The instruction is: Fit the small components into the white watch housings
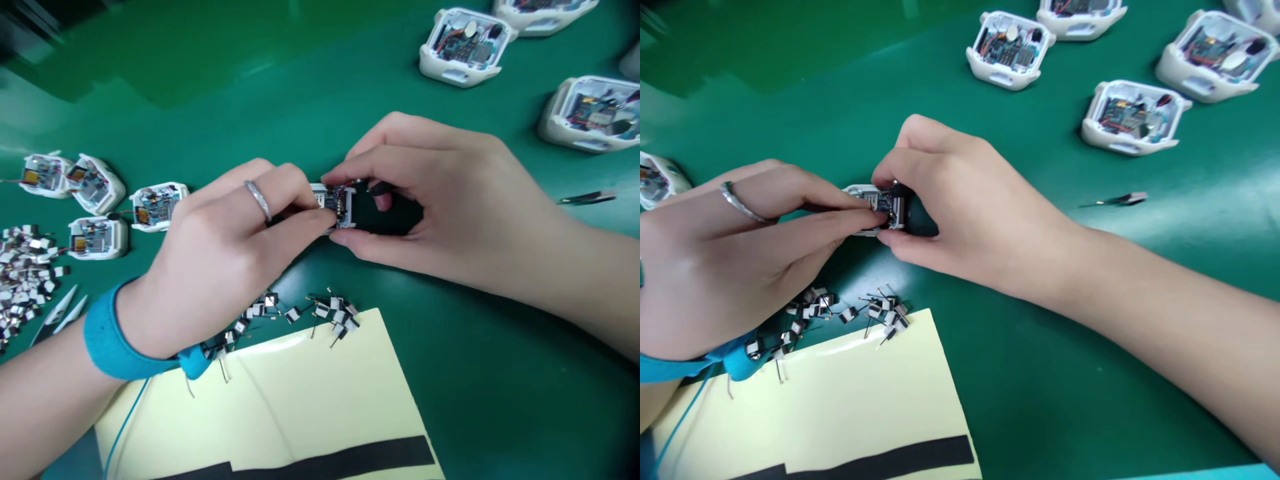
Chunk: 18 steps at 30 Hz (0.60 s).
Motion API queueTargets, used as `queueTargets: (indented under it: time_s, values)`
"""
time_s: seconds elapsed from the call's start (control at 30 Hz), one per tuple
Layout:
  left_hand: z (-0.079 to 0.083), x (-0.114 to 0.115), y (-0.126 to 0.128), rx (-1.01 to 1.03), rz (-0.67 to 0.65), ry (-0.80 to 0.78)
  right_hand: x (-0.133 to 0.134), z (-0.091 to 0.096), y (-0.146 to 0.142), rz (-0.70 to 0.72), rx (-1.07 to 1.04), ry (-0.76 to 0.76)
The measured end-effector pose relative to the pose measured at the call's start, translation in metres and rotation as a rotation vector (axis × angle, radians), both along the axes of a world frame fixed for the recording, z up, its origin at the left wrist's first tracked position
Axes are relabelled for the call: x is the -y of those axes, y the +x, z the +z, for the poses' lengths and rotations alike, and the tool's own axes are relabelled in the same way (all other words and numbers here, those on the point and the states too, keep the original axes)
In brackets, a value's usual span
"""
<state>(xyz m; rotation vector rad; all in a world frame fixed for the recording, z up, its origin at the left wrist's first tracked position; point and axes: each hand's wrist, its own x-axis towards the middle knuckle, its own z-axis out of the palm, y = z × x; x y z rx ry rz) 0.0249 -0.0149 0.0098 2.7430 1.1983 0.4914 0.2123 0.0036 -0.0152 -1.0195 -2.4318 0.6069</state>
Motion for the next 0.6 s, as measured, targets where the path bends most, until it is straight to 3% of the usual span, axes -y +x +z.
queueTargets:
  time_s: [0.17,0.43,0.6]
  values:
    - [-0.003,-0.001,-0.005,-0.051,-0.113,0.063,-0.003,0.001,0.012,-0.002,-0.123,-0.079]
    - [-0.005,-0.003,-0.008,-0.046,-0.143,-0.008,0.012,0.027,0.009,-0.296,-0.237,0.09]
    - [-0.01,-0.003,-0.012,-0.072,-0.18,0.154,0.022,0.017,-0.011,-0.254,-0.275,0.177]
